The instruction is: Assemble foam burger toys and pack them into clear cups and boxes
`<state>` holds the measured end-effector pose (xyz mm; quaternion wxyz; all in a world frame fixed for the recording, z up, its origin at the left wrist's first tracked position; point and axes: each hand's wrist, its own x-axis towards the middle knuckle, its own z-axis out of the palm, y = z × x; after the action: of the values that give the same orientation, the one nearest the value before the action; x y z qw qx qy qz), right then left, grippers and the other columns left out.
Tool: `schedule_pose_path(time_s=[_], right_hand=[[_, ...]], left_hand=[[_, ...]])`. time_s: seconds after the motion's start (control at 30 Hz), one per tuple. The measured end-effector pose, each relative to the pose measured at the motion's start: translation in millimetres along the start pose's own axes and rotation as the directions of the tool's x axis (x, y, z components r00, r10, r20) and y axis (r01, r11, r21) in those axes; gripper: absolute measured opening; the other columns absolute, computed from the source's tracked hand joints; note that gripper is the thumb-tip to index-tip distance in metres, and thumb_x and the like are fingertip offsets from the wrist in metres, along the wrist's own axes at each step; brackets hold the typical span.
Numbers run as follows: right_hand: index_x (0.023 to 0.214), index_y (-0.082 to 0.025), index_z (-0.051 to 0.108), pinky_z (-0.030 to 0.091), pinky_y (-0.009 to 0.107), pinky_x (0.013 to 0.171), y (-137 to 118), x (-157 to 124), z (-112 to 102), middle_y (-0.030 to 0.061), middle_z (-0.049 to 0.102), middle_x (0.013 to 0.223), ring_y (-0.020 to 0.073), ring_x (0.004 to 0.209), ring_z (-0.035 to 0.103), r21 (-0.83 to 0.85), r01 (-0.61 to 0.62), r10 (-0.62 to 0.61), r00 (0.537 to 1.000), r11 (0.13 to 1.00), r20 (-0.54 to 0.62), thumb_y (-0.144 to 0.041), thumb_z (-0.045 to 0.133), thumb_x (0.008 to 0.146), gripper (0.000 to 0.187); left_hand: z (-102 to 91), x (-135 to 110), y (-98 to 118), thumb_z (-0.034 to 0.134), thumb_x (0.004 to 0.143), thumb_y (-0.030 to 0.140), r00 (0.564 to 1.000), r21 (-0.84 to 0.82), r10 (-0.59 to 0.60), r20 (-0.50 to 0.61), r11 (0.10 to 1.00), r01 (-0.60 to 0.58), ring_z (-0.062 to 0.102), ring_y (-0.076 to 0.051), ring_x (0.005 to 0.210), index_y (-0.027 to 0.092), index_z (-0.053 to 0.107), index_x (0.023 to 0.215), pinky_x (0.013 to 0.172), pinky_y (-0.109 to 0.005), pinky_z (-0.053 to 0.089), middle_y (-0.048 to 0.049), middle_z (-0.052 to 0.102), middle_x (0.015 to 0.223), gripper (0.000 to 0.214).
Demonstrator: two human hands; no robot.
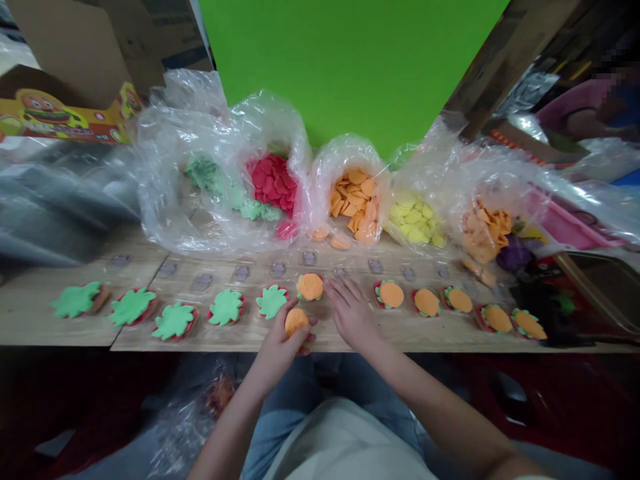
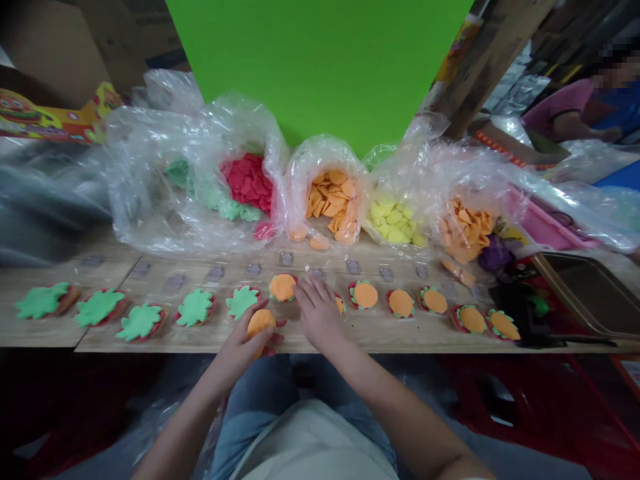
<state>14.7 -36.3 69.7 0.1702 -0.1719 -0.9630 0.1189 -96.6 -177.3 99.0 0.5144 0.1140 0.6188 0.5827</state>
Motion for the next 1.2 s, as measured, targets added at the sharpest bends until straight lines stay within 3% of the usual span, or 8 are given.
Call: schedule_pose_path(time_s=[0.13,0.27,0.43,0.6,0.77,0.9,1.03,1.2], right_hand=[[0.126,-0.016,0.047,0.016,0.057,0.104,-3,-4,1,0.0113,0.036,0.140,0.0308,0.134,0.015,-0.020,-0.022,0.023,0.998,1.000,0.052,-0.005,0.043,0.078,0.050],[0.126,-0.016,0.046,0.031,0.046,0.100,-19,9,-8,0.0131,0.049,0.127,0.0256,0.121,0.039,0.349,-0.217,0.227,0.974,0.912,0.012,-0.018,0.046,0.083,0.043],[0.090,-0.018,0.060,0.048,0.027,0.064,-39,29,-11,0.0024,0.062,0.084,0.0154,0.075,0.059,0.796,-0.477,0.132,0.876,0.371,0.464,-0.033,0.060,0.075,0.021],[0.081,-0.017,0.054,0.046,0.025,0.066,-47,27,-6,-0.0014,0.057,0.074,0.0121,0.070,0.055,0.875,-0.481,0.294,0.845,0.051,0.447,-0.035,0.062,0.073,0.021],[0.107,-0.019,0.055,0.045,0.030,0.078,-53,22,-18,0.0028,0.059,0.092,0.0151,0.085,0.055,0.797,-0.258,0.219,0.962,0.545,0.162,-0.028,0.060,0.075,0.034],[0.099,-0.021,0.063,0.046,0.030,0.077,-56,24,-24,0.0036,0.060,0.088,0.0159,0.084,0.057,0.576,-0.107,0.021,0.988,0.810,0.154,-0.033,0.060,0.079,0.024],[0.098,-0.019,0.064,0.046,0.031,0.077,-60,13,-19,0.0064,0.061,0.087,0.0168,0.086,0.055,0.328,0.196,-0.172,0.980,0.924,-0.101,-0.027,0.052,0.085,0.019],[0.114,-0.020,0.056,0.045,0.033,0.087,-53,-5,-12,0.0065,0.063,0.097,0.0182,0.100,0.051,0.161,0.472,-0.436,0.874,0.867,-0.214,-0.013,0.051,0.084,0.031]], left_hand=[[0.6,-4,2,0.063,0.068,0.017,0.998,-0.190,-0.063,0.026,0.979,0.067,0.062,-0.021,0.090,0.020,0.046,0.114,0.073,-0.032,0.052,-0.0069,0.059,0.101,0.050],[-6.7,-16,13,0.063,0.072,0.017,0.984,-0.261,-0.121,0.129,0.953,0.151,0.060,-0.025,0.099,0.019,0.050,0.111,0.084,-0.040,0.050,-0.0087,0.060,0.106,0.042],[-21.7,-28,23,0.062,0.074,0.014,0.968,-0.271,-0.123,0.219,0.945,0.182,0.053,-0.028,0.111,0.020,0.050,0.118,0.088,-0.040,0.049,-0.0110,0.054,0.123,0.046],[-37.9,-32,15,0.056,0.081,0.024,0.956,-0.413,-0.150,0.252,0.877,0.247,0.058,-0.027,0.105,0.009,0.049,0.120,0.090,-0.035,0.048,-0.0191,0.059,0.116,0.042],[-32.8,-26,7,0.058,0.078,0.037,0.984,-0.354,-0.146,0.098,0.919,0.172,0.065,-0.021,0.087,0.013,0.058,0.108,0.074,-0.028,0.054,-0.0130,0.066,0.099,0.038],[-24.6,-24,6,0.065,0.070,0.039,0.985,-0.131,0.039,-0.168,0.989,-0.062,0.062,-0.018,0.080,0.014,0.066,0.086,0.069,-0.027,0.054,-0.0056,0.066,0.089,0.029],[-24.4,-22,3,0.064,0.071,0.039,0.978,-0.168,0.015,-0.209,0.985,-0.051,0.062,-0.017,0.069,0.015,0.065,0.081,0.059,-0.028,0.055,-0.0046,0.066,0.079,0.026],[-28.5,-19,1,0.062,0.074,0.033,0.988,-0.267,-0.099,-0.119,0.961,0.065,0.061,-0.013,0.060,0.013,0.063,0.080,0.053,-0.022,0.052,-0.0052,0.065,0.070,0.021]])
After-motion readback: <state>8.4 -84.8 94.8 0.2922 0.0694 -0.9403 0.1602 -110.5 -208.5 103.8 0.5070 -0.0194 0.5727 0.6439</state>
